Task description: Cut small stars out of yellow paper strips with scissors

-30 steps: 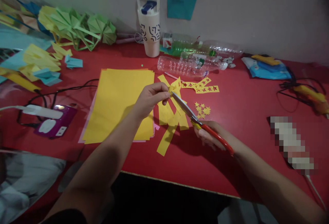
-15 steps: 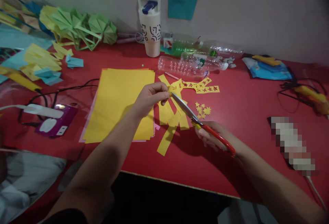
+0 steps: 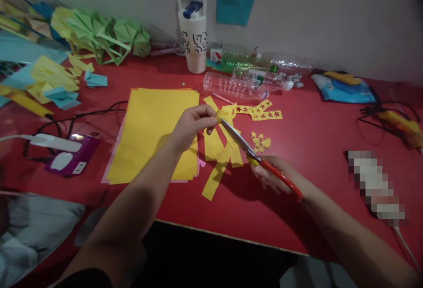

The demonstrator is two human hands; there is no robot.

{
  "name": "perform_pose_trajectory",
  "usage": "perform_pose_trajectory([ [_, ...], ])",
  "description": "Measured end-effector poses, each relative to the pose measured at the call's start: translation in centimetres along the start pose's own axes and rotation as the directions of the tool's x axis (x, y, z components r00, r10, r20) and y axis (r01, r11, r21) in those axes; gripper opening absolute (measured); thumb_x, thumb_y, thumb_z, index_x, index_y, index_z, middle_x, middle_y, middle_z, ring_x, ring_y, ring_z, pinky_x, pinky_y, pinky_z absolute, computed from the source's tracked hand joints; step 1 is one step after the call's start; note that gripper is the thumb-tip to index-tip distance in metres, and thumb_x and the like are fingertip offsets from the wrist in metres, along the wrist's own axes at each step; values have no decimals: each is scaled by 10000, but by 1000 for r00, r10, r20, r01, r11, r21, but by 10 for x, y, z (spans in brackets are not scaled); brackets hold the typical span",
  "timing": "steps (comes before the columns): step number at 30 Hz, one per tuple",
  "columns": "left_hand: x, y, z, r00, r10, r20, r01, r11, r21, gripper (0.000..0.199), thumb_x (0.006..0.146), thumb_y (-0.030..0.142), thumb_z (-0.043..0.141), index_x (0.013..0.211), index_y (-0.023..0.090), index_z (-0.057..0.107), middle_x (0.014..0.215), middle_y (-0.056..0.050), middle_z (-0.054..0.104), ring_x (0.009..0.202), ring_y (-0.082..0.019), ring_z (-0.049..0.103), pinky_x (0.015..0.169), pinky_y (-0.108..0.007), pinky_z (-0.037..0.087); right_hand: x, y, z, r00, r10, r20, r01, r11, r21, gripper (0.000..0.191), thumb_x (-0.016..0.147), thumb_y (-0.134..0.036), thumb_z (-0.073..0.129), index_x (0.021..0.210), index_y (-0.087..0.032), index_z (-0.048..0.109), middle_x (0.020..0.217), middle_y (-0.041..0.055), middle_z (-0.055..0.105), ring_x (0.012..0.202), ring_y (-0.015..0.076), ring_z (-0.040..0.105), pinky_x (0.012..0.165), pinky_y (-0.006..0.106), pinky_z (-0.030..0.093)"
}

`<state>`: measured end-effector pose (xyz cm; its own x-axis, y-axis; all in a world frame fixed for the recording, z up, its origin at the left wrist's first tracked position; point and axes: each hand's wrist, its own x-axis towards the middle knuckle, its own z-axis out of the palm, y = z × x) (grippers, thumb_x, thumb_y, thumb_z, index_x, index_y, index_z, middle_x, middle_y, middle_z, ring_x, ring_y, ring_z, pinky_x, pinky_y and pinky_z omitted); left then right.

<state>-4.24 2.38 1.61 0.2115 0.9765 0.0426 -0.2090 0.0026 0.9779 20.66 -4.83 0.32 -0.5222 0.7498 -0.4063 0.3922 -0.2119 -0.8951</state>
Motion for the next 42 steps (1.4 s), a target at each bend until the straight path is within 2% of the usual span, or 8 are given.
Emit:
perform_pose_trajectory([
  [5, -1, 2, 0, 999, 32, -33, -32, 999, 0, 83, 604, 208, 686, 626, 166, 618, 542, 32, 538, 487, -65, 486, 485, -221, 413, 0, -4, 0, 1000, -10, 2, 10, 1000, -15, 577, 788, -758, 558, 630, -225, 403, 465, -65, 433, 330, 53, 371, 329, 192, 269],
  [14, 0, 0, 2, 996, 74, -44, -71, 995, 63, 99, 622, 219, 688, 641, 170, 604, 552, 47, 529, 477, -54, 485, 466, -199, 404, 0, 3, -2, 1000, 7, -2, -7, 1000, -20, 597, 779, -791, 543, 681, -210, 449, 506, -53, 461, 358, 67, 410, 340, 200, 311],
  [20, -1, 0, 4, 993, 114, -10, -112, 988, 102, 86, 644, 211, 677, 634, 172, 601, 551, 45, 523, 478, -53, 481, 476, -206, 416, 0, 1, -1, 1000, -11, 18, 11, 999, -36, 602, 780, -801, 529, 675, -216, 436, 511, -47, 465, 364, 62, 398, 347, 199, 289],
  [26, -2, -1, 5, 994, 109, 14, -110, 991, 83, 91, 653, 208, 683, 642, 165, 604, 548, 48, 522, 475, -50, 487, 466, -195, 406, 0, 2, -2, 1000, -21, 7, 21, 1000, -17, 597, 785, -796, 535, 677, -216, 444, 472, -73, 418, 352, 64, 400, 357, 206, 333],
  [31, -1, -3, 4, 994, 108, 22, -110, 991, 75, 90, 662, 208, 688, 651, 165, 609, 557, 47, 531, 483, -50, 496, 475, -192, 417, 0, 1, -1, 1000, -3, 2, 3, 1000, -29, 622, 763, -822, 529, 670, -212, 451, 498, -50, 467, 350, 61, 409, 337, 198, 308],
  [42, -2, -1, 6, 995, 96, -13, -95, 992, 86, 122, 649, 233, 701, 633, 166, 600, 536, 48, 524, 463, -51, 481, 461, -195, 403, 0, 0, -1, 1000, 5, 3, -4, 1000, -26, 608, 778, -803, 534, 673, -211, 446, 493, -50, 459, 360, 72, 419, 347, 203, 307],
])
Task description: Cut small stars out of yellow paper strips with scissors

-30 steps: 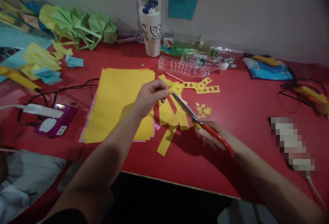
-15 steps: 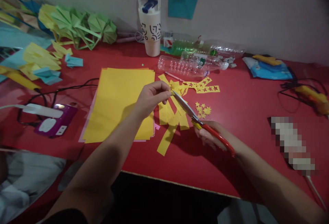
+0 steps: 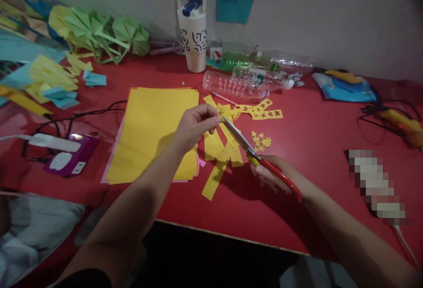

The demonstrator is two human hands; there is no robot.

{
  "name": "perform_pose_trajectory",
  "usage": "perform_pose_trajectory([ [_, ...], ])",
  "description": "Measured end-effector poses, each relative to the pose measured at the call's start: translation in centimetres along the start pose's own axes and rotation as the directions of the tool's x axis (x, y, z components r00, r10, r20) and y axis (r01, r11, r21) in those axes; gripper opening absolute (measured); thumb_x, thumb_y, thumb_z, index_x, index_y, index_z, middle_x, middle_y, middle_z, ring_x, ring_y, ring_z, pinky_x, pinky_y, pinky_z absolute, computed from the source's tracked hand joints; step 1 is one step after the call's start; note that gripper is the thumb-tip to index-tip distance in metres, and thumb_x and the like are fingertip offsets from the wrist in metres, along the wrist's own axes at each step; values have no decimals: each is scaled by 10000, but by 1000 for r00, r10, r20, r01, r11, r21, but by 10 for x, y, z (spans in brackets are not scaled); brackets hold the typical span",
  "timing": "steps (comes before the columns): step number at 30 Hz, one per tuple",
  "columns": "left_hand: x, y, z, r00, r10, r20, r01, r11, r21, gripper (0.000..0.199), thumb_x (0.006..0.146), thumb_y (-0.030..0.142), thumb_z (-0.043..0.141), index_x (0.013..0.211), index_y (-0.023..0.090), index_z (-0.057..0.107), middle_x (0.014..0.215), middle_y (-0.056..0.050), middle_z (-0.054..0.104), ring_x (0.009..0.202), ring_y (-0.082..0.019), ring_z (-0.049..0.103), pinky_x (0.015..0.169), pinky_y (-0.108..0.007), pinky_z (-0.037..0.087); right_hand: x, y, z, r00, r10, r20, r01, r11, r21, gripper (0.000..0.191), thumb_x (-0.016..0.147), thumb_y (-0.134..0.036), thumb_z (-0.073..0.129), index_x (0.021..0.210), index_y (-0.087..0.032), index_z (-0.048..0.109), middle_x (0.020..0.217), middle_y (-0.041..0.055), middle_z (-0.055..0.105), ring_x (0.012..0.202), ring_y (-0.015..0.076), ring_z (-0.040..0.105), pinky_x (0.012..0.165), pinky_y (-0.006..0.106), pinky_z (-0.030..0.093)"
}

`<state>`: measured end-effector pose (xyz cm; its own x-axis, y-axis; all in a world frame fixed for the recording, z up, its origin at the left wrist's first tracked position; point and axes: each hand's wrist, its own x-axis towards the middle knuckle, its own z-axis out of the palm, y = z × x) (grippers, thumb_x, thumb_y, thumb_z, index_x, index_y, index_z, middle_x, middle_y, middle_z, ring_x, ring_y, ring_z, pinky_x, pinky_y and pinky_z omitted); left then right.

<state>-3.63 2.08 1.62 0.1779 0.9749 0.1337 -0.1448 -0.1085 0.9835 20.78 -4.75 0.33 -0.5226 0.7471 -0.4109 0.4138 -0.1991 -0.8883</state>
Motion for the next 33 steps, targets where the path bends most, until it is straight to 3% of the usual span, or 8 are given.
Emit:
perform_pose_trajectory([
  [33, 1, -2, -2, 1000, -7, 3, 7, 1000, 0, 110, 658, 225, 698, 640, 168, 605, 541, 48, 525, 468, -50, 483, 468, -198, 406, 0, -6, 3, 1000, -2, -23, 3, 999, 37, 598, 758, -790, 568, 628, -233, 392, 429, -103, 359, 320, 54, 342, 368, 225, 383],
])
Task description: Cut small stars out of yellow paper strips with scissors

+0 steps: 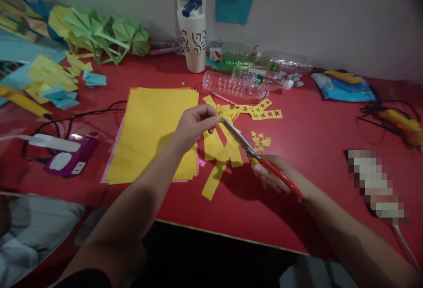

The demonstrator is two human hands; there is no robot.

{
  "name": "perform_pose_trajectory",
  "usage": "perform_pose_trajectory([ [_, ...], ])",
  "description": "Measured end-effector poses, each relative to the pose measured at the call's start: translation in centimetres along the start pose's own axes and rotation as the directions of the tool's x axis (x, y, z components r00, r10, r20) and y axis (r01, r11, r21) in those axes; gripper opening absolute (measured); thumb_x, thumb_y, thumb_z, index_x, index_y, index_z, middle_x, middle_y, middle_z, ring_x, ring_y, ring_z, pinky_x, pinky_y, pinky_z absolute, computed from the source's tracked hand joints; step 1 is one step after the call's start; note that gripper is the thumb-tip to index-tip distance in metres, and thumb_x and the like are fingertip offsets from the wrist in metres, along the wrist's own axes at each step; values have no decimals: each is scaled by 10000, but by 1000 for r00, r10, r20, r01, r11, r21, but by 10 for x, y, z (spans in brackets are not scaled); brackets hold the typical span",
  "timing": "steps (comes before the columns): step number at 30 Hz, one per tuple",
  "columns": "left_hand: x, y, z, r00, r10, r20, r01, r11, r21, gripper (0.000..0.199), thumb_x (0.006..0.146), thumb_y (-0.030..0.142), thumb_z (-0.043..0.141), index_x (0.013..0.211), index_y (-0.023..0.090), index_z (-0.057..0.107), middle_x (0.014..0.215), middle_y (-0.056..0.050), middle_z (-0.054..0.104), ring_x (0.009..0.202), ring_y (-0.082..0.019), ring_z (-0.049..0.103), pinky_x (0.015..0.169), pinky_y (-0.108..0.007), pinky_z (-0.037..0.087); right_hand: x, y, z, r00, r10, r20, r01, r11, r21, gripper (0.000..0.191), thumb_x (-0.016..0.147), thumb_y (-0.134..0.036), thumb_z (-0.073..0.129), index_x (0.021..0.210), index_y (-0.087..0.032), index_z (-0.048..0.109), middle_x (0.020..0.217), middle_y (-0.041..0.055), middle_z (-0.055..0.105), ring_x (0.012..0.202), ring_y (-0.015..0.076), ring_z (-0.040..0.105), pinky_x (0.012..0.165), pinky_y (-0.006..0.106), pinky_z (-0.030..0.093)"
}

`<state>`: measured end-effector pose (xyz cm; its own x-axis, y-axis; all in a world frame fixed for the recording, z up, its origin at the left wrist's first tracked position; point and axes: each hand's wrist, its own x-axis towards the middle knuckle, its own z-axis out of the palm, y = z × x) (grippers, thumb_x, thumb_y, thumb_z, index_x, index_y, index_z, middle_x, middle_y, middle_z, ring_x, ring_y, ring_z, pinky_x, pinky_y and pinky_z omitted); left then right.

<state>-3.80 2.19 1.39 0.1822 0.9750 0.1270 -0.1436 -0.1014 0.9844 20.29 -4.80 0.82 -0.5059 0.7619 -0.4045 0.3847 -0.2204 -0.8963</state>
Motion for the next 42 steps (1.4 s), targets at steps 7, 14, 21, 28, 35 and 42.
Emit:
perform_pose_trajectory([
  [7, 0, 2, -1, 1000, -12, 16, 12, 1000, 23, 122, 642, 240, 702, 630, 173, 601, 535, 43, 522, 476, -62, 487, 465, -209, 412, -1, 1, -2, 1000, -5, 2, 5, 1000, -28, 540, 792, -709, 597, 630, -235, 396, 442, -88, 380, 336, 62, 369, 329, 205, 293],
  [14, 1, 3, -2, 1000, -18, 25, 18, 1000, 19, 110, 635, 230, 702, 626, 172, 609, 529, 44, 522, 472, -61, 488, 460, -206, 414, 0, 1, -2, 1000, 25, -5, -25, 999, -31, 550, 781, -723, 593, 628, -231, 402, 430, -93, 380, 328, 57, 359, 328, 197, 284],
  [21, 0, 3, -2, 1000, -27, 15, 27, 1000, 2, 109, 630, 228, 702, 623, 170, 611, 530, 41, 525, 470, -60, 487, 458, -205, 416, 0, 0, -2, 999, 42, -17, -43, 998, -37, 566, 757, -751, 597, 629, -233, 408, 425, -90, 372, 328, 60, 354, 334, 207, 298],
  [28, 1, 1, -3, 999, -28, 19, 28, 999, 18, 122, 640, 247, 704, 641, 169, 610, 533, 40, 523, 472, -67, 497, 459, -209, 423, 0, -2, -1, 998, 54, -23, -55, 997, -56, 606, 731, -798, 583, 608, -234, 399, 415, -82, 392, 328, 64, 363, 336, 211, 302],
  [35, 0, 0, -1, 1000, 15, 13, -15, 999, 39, 102, 655, 246, 679, 642, 176, 605, 550, 39, 518, 482, -72, 503, 473, -220, 435, 1, 0, -1, 1000, -2, -1, 2, 1000, -24, 574, 761, -756, 592, 624, -234, 398, 435, -94, 384, 325, 58, 358, 356, 217, 350],
  [42, -3, 1, 5, 998, 44, -39, -42, 998, 40, 95, 655, 233, 659, 602, 183, 599, 545, 38, 528, 479, -62, 483, 485, -215, 426, 4, 11, 2, 999, -34, 4, 34, 999, 18, 574, 779, -769, 566, 655, -228, 418, 420, -100, 385, 315, 52, 347, 357, 212, 354],
])
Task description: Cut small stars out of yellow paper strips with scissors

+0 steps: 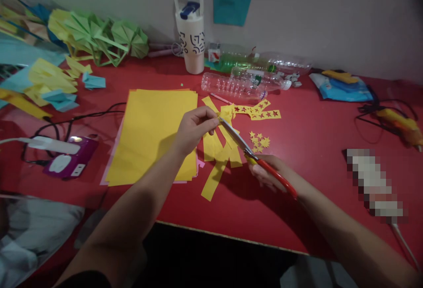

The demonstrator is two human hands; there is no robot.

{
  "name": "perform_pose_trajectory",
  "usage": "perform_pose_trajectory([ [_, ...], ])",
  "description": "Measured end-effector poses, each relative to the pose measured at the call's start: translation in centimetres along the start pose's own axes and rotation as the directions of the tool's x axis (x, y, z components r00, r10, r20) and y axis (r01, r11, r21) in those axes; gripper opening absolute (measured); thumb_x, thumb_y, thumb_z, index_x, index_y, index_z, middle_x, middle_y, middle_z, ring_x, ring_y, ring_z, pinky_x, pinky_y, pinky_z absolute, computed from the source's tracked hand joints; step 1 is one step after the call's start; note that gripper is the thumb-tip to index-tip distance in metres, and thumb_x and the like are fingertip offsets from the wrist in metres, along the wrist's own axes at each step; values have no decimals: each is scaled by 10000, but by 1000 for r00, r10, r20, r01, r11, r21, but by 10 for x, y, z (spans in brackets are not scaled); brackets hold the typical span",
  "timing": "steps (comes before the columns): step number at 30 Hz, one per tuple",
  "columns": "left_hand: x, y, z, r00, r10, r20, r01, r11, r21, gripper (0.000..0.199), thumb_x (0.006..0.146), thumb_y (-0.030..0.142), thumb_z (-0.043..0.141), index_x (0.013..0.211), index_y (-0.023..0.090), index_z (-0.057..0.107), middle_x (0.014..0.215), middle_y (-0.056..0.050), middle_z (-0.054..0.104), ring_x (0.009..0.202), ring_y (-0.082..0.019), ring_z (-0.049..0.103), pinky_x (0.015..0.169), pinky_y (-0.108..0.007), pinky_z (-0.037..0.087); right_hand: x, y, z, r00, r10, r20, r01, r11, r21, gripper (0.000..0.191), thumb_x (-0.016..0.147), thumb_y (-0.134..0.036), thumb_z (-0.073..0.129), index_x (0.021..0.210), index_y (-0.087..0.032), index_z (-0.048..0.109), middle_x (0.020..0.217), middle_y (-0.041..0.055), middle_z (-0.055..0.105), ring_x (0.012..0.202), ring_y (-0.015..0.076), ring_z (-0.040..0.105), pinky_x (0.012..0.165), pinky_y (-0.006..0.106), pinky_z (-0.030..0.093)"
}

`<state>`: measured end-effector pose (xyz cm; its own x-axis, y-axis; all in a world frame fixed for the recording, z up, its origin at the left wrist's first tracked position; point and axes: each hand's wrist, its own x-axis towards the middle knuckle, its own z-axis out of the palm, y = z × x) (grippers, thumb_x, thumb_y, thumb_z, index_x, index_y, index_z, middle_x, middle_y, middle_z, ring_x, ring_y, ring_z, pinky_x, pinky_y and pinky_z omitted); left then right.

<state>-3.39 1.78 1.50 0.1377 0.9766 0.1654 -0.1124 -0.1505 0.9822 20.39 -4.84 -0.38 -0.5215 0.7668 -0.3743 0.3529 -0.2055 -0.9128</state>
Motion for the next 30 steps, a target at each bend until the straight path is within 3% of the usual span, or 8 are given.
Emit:
perform_pose_trajectory([
  [4, -2, -1, 5, 999, 15, -30, -16, 1000, -11, 107, 661, 230, 655, 593, 188, 584, 554, 37, 522, 490, -65, 473, 492, -220, 437, 0, 2, 2, 1000, 26, -17, -25, 999, 20, 596, 761, -797, 561, 677, -219, 445, 441, -93, 413, 312, 51, 359, 314, 190, 299],
  [13, -7, -5, 15, 995, 64, -83, -64, 998, -7, 164, 690, 219, 624, 556, 183, 535, 521, 46, 479, 493, -64, 470, 502, -212, 414, 1, -4, 8, 1000, 6, -10, -5, 998, 58, 622, 757, -819, 540, 652, -215, 436, 450, -78, 437, 321, 49, 380, 314, 185, 309],
  [24, -5, -2, 14, 998, 53, -34, -53, 999, 9, 163, 666, 236, 632, 538, 189, 542, 512, 42, 477, 484, -66, 449, 489, -216, 422, -1, -2, 7, 1000, 9, -13, -8, 999, 52, 601, 773, -799, 543, 675, -213, 454, 465, -72, 455, 319, 49, 383, 307, 181, 302],
  [30, -5, -2, 14, 999, 46, -23, -45, 999, 3, 160, 665, 241, 637, 548, 188, 542, 511, 44, 474, 483, -64, 446, 489, -213, 420, -1, -7, 11, 999, 21, -45, -18, 997, 71, 605, 765, -809, 535, 639, -230, 410, 410, -104, 366, 308, 53, 357, 320, 200, 339],
])
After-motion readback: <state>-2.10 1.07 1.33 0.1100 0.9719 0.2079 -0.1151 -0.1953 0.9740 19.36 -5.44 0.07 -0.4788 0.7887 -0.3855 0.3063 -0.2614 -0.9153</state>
